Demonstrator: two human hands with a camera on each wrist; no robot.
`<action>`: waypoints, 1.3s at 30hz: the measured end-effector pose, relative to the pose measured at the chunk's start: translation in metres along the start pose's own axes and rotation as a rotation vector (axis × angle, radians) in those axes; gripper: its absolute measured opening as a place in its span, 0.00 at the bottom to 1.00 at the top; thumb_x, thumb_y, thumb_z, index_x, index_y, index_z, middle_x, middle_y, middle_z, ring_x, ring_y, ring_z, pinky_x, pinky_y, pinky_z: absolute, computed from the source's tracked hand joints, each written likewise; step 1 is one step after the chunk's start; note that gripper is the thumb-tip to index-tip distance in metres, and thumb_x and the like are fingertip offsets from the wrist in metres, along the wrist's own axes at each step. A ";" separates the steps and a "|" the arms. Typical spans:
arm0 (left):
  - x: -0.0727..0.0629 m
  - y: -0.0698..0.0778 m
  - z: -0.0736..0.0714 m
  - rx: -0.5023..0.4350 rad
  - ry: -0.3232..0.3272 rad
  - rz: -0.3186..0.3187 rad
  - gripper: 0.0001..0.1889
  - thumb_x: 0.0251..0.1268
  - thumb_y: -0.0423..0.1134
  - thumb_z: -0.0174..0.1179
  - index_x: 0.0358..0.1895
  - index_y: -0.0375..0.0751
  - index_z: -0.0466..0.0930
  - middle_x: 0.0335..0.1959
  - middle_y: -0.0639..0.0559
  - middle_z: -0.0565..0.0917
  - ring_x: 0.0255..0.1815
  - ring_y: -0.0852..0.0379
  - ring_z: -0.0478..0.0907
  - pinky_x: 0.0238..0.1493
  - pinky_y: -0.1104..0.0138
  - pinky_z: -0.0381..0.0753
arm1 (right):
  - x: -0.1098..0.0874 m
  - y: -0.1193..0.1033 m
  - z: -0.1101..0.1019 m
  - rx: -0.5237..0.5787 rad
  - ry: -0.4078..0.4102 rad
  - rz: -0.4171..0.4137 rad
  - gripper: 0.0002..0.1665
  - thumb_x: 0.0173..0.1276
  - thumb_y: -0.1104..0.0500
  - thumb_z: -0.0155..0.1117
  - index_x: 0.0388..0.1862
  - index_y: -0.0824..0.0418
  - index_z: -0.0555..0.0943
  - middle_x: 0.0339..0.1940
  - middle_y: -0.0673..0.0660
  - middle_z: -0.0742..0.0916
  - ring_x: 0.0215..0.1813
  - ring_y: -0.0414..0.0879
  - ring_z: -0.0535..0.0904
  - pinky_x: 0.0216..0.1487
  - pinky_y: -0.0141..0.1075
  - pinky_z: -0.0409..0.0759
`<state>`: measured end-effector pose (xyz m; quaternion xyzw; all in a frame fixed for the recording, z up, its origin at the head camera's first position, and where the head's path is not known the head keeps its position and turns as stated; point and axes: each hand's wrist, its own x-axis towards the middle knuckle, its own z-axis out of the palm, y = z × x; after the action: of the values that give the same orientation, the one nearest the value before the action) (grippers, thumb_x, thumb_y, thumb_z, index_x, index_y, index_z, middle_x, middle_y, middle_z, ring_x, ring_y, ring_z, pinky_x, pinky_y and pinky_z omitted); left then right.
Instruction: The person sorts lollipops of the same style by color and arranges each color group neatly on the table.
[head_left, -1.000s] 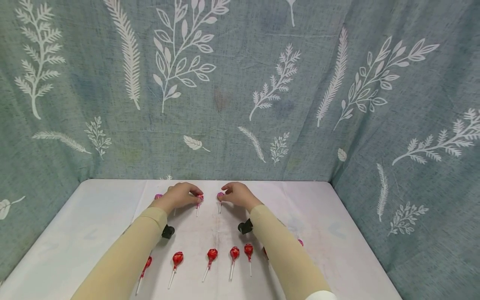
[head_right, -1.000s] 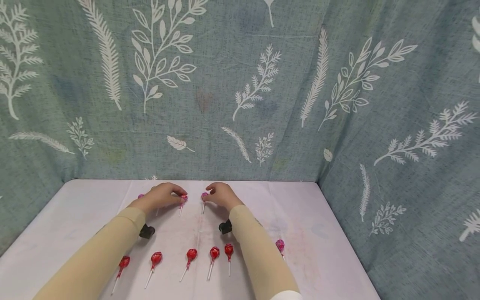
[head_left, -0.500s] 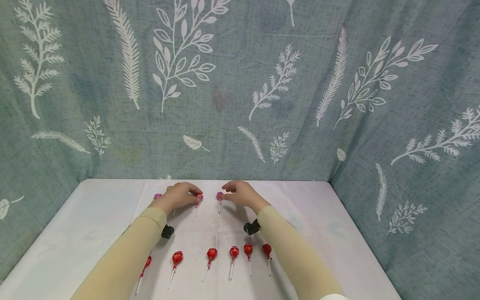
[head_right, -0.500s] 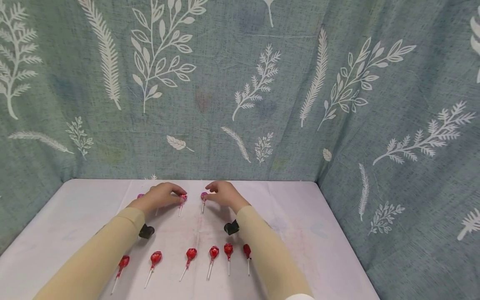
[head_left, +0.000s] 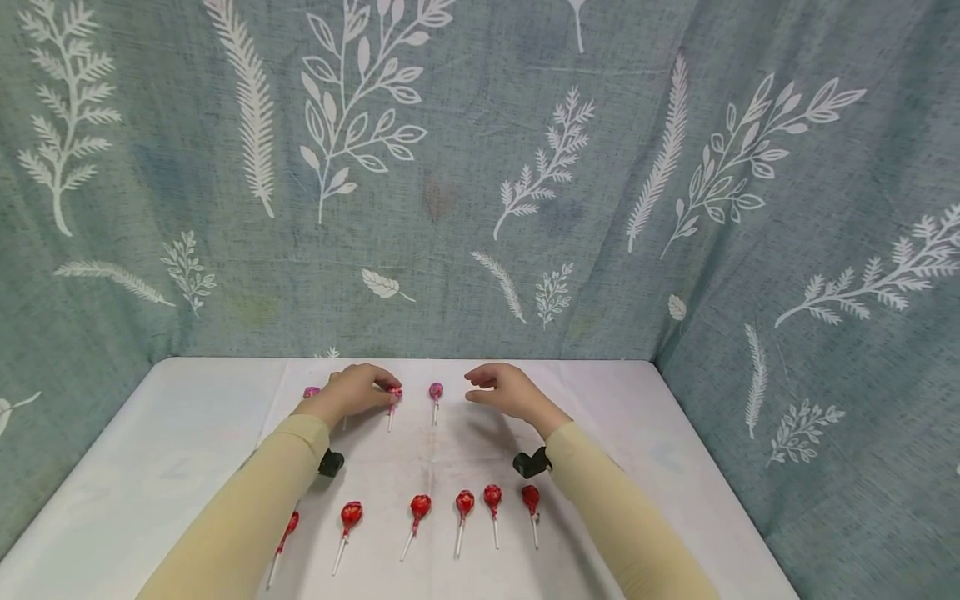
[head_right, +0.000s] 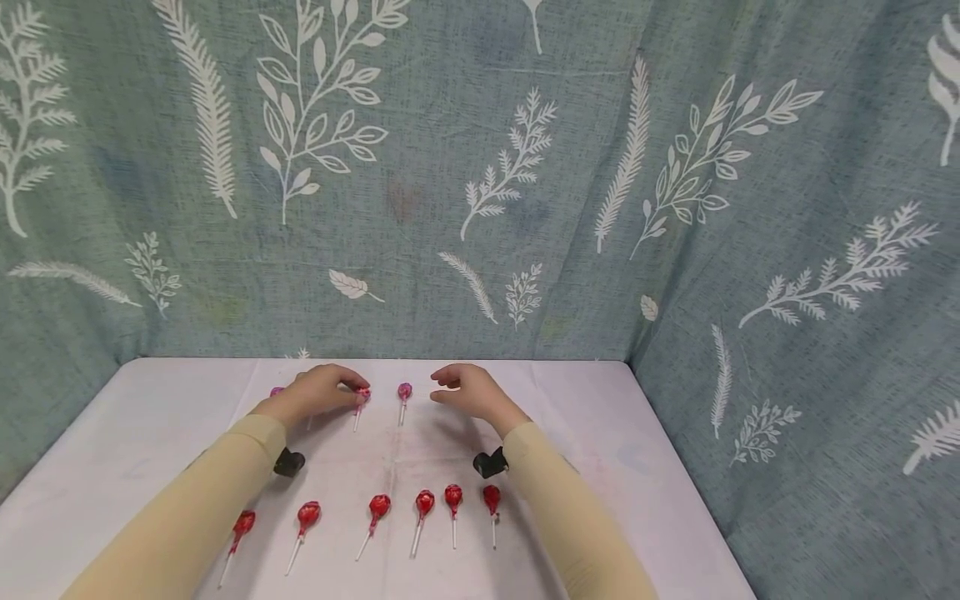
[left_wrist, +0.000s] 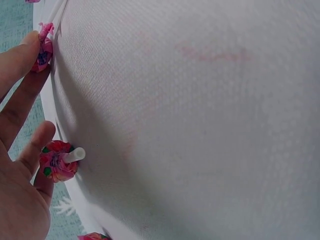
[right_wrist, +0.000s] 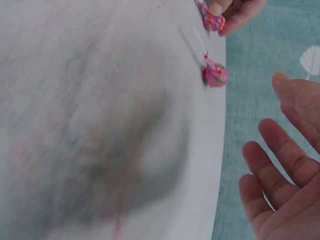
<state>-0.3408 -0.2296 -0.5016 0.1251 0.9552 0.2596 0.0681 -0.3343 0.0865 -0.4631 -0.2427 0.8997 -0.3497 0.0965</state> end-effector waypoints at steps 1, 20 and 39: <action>0.000 0.000 0.000 0.000 0.002 0.001 0.15 0.62 0.50 0.69 0.51 0.54 0.87 0.49 0.56 0.85 0.58 0.44 0.76 0.56 0.37 0.60 | -0.002 0.003 -0.001 0.006 0.003 0.003 0.21 0.68 0.49 0.69 0.59 0.51 0.82 0.57 0.53 0.84 0.58 0.46 0.78 0.58 0.41 0.76; 0.001 -0.003 -0.001 -0.041 -0.006 -0.007 0.17 0.62 0.50 0.69 0.53 0.52 0.86 0.50 0.55 0.85 0.58 0.45 0.76 0.56 0.39 0.60 | -0.070 0.054 -0.031 0.079 0.047 0.060 0.24 0.68 0.50 0.69 0.61 0.55 0.81 0.57 0.56 0.84 0.59 0.48 0.78 0.64 0.47 0.71; 0.005 -0.007 0.003 -0.045 -0.010 -0.021 0.17 0.61 0.53 0.69 0.52 0.54 0.87 0.50 0.56 0.85 0.58 0.45 0.76 0.58 0.37 0.60 | -0.131 0.092 -0.044 0.107 0.126 0.138 0.22 0.67 0.53 0.70 0.58 0.59 0.83 0.55 0.51 0.85 0.62 0.50 0.77 0.66 0.50 0.70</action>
<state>-0.3467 -0.2328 -0.5084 0.1148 0.9500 0.2796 0.0786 -0.2700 0.2371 -0.4923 -0.1523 0.8986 -0.4043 0.0762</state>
